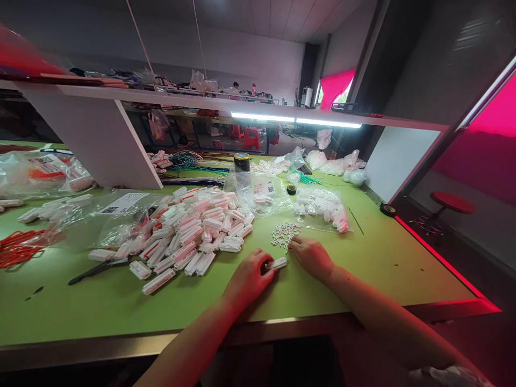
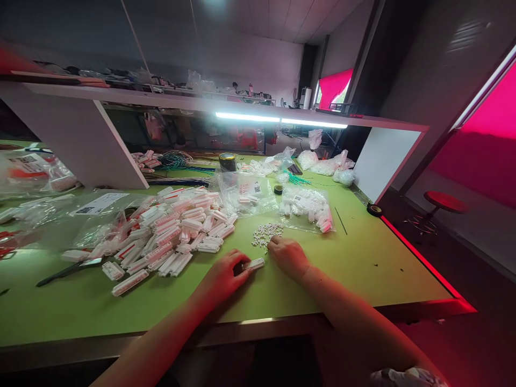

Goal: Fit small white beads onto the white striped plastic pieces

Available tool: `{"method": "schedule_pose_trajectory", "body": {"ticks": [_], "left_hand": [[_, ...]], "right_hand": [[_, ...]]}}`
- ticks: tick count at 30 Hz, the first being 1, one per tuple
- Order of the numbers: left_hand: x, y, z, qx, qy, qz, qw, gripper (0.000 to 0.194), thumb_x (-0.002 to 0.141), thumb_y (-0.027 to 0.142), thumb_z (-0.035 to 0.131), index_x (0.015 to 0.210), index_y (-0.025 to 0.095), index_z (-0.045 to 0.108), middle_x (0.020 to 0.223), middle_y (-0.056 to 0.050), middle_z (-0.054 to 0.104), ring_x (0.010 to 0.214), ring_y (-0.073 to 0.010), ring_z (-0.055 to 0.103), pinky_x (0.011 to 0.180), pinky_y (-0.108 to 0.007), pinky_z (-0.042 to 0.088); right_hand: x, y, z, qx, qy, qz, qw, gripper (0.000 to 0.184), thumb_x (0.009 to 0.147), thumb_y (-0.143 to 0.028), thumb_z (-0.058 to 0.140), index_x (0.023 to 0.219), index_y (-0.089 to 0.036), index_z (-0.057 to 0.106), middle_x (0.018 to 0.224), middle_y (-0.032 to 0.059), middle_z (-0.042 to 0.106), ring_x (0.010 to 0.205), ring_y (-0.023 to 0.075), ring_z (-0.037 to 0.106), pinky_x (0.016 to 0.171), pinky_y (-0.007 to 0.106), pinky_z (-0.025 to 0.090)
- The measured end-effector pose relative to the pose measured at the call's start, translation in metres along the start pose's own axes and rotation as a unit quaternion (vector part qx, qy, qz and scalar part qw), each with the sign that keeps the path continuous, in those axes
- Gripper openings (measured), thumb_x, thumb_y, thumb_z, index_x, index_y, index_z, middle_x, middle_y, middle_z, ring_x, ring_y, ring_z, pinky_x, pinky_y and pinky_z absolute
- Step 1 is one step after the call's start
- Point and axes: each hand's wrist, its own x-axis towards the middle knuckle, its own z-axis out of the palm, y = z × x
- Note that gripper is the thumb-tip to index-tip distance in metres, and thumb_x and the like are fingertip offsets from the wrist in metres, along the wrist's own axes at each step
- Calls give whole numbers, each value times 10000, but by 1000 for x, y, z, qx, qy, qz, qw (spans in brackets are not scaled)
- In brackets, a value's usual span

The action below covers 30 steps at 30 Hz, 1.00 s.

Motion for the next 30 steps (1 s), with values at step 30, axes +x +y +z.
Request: {"method": "schedule_pose_trajectory", "body": {"ticks": [30], "left_hand": [[1, 3, 2, -30, 42, 17, 999, 202, 924, 375, 629, 933, 202, 733, 900, -41, 634, 795, -181, 625, 767, -308, 495]], "right_hand": [[-13, -17, -3, 230, 149, -51, 960, 185, 995, -152, 561, 1135, -225, 658, 942, 35, 786, 871, 181, 738, 803, 280, 541]]}}
